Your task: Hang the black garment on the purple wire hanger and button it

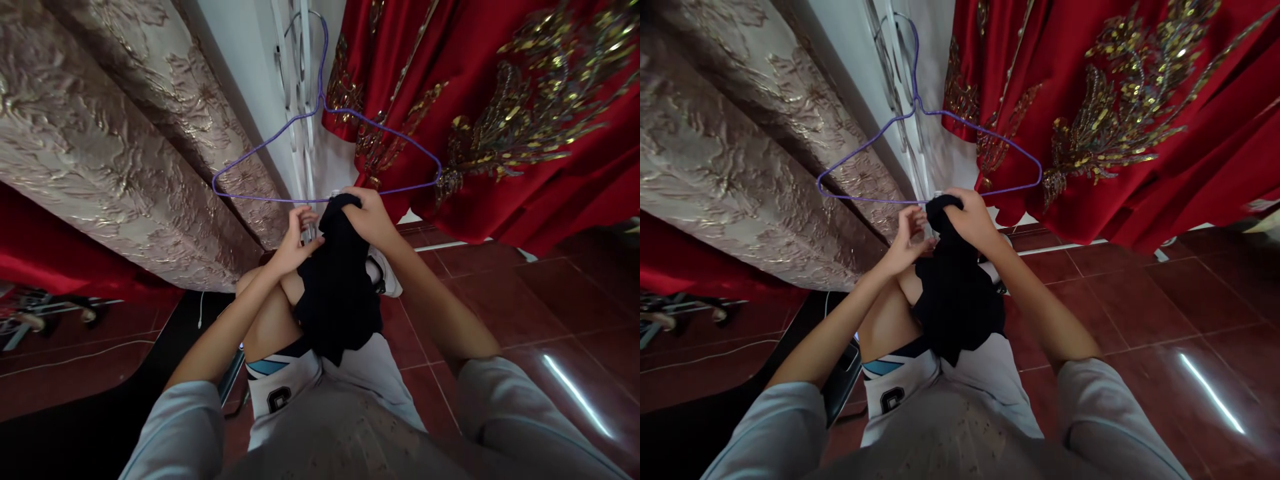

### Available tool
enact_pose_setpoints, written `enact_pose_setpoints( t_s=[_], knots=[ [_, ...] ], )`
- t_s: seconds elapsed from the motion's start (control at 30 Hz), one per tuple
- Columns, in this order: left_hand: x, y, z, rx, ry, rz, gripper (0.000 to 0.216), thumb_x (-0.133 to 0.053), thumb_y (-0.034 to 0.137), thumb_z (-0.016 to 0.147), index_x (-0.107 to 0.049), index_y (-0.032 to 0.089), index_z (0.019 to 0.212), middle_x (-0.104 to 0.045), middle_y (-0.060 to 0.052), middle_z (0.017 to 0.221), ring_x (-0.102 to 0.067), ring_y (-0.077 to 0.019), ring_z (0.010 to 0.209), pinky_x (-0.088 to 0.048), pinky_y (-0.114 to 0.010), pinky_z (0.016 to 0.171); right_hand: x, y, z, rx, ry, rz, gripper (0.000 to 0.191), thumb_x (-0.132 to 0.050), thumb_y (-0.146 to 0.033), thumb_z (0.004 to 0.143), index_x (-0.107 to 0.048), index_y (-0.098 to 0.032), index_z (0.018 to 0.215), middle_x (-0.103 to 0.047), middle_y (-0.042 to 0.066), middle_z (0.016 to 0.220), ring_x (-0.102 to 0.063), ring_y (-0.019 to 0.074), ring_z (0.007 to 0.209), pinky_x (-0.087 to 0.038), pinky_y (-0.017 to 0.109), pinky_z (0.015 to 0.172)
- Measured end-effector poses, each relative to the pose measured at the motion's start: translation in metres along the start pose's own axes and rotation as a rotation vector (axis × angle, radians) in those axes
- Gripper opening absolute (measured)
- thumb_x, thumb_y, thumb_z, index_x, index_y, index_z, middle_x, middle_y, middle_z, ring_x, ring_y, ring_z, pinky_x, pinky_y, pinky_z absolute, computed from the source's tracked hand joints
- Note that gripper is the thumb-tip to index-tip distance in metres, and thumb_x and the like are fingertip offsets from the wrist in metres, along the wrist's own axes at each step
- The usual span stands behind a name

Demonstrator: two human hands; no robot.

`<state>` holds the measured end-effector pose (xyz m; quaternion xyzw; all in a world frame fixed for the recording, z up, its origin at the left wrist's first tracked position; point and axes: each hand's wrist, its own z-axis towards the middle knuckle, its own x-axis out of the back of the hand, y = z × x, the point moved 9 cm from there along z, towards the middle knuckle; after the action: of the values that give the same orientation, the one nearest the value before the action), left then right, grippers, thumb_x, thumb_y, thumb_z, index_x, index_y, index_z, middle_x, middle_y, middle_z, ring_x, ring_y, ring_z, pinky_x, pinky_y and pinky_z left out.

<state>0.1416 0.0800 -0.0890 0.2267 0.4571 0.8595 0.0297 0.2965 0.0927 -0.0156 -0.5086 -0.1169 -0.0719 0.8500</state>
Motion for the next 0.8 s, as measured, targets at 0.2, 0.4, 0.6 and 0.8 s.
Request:
enact_pose_setpoints(
  t_s=[0.2,0.4,0.6,0.8],
  knots=[
    [-0.036,-0.009,-0.012,0.086,-0.414,0.255,0.033,-0.048,0.043,0.103,-0.059,0.016,0.087,-0.063,-0.006,0.079,-0.063,-0.0197,0.074,-0.054,-0.034,0.077,0.021,-0.021,-0.012,0.074,0.075,-0.138,0.011,-0.054,-0.019,0.083,-0.060,-0.020,0.074,-0.055,-0.001,0.069,-0.054,0.0158,0.070,-0.043,0.030,0.067],
    [0.021,-0.052,-0.057,0.145,-0.490,0.549,0.031,-0.048,0.042,0.100,-0.063,0.016,0.092,-0.069,-0.011,0.092,-0.067,-0.0240,0.088,-0.055,-0.040,0.091,0.056,-0.010,-0.004,0.079,0.227,-0.287,0.024,-0.058,-0.022,0.082,-0.045,-0.020,0.062,-0.039,-0.002,0.059,-0.041,0.0133,0.060,-0.035,0.030,0.060],
    [0.154,0.013,-0.026,0.026,-0.006,0.740,0.034,-0.036,0.039,0.098,-0.057,0.017,0.084,-0.062,-0.017,0.119,-0.059,-0.0331,0.118,-0.047,-0.053,0.107,0.050,0.008,0.005,0.041,0.269,-0.251,0.033,-0.059,-0.022,0.080,-0.035,-0.021,0.058,-0.033,-0.002,0.058,-0.035,0.0114,0.057,-0.030,0.030,0.056],
    [0.143,0.110,0.045,-0.227,0.207,0.634,0.027,-0.051,0.047,0.100,-0.061,0.022,0.101,-0.063,-0.010,0.109,-0.061,-0.0286,0.109,-0.048,-0.046,0.103,0.007,0.013,-0.005,-0.004,0.212,-0.057,0.024,-0.057,-0.029,0.085,-0.049,-0.020,0.064,-0.051,0.000,0.063,-0.050,0.0138,0.062,-0.042,0.028,0.057]
  ],
)
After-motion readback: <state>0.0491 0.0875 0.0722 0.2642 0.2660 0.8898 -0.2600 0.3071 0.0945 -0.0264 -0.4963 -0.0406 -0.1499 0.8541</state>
